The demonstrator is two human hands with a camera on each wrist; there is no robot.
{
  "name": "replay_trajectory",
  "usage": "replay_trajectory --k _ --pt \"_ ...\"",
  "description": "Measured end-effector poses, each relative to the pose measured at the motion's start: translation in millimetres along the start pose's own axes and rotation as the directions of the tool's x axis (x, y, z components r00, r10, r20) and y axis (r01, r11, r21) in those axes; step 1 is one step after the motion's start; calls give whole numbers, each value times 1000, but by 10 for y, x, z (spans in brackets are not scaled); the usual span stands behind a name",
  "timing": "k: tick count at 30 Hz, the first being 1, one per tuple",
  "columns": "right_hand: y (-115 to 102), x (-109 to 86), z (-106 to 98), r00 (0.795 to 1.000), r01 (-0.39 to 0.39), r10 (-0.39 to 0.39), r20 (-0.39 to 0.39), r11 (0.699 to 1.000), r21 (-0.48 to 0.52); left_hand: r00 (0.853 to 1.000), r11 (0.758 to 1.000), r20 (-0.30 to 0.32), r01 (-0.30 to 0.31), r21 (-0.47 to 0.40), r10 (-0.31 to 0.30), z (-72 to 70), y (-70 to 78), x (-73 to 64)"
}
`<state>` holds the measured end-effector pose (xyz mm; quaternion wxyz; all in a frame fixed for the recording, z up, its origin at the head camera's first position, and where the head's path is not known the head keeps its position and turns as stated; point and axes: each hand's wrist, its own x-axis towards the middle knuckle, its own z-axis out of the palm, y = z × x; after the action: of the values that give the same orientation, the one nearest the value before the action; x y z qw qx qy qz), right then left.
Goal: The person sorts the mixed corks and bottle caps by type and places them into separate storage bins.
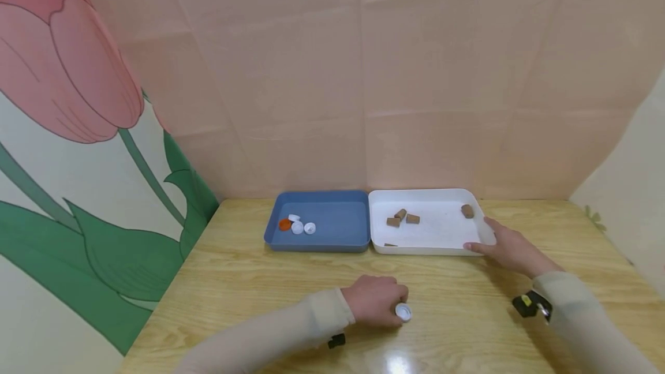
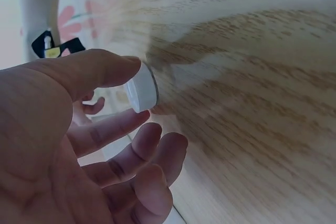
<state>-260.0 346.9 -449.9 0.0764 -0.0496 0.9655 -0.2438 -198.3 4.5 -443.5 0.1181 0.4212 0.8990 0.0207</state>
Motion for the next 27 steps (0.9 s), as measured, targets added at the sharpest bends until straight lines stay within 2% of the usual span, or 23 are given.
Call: replay_trajectory --k 3,9,21,27 --pt "-1 -7 -9 1000 -6 6 7 1000 2 1000 1000 -10 -10 -10 10 21 1 23" --pt "11 -1 -2 1000 -8 8 9 1000 5 999 999 12 -43 -30 43 29 12 56" --pt "31 18 12 1000 -17 17 15 1000 16 999 999 -6 -38 15 38 24 39 50" --pt "46 28 18 999 -26 26 18 1000 11 998 998 -21 -57 -25 57 24 37 43"
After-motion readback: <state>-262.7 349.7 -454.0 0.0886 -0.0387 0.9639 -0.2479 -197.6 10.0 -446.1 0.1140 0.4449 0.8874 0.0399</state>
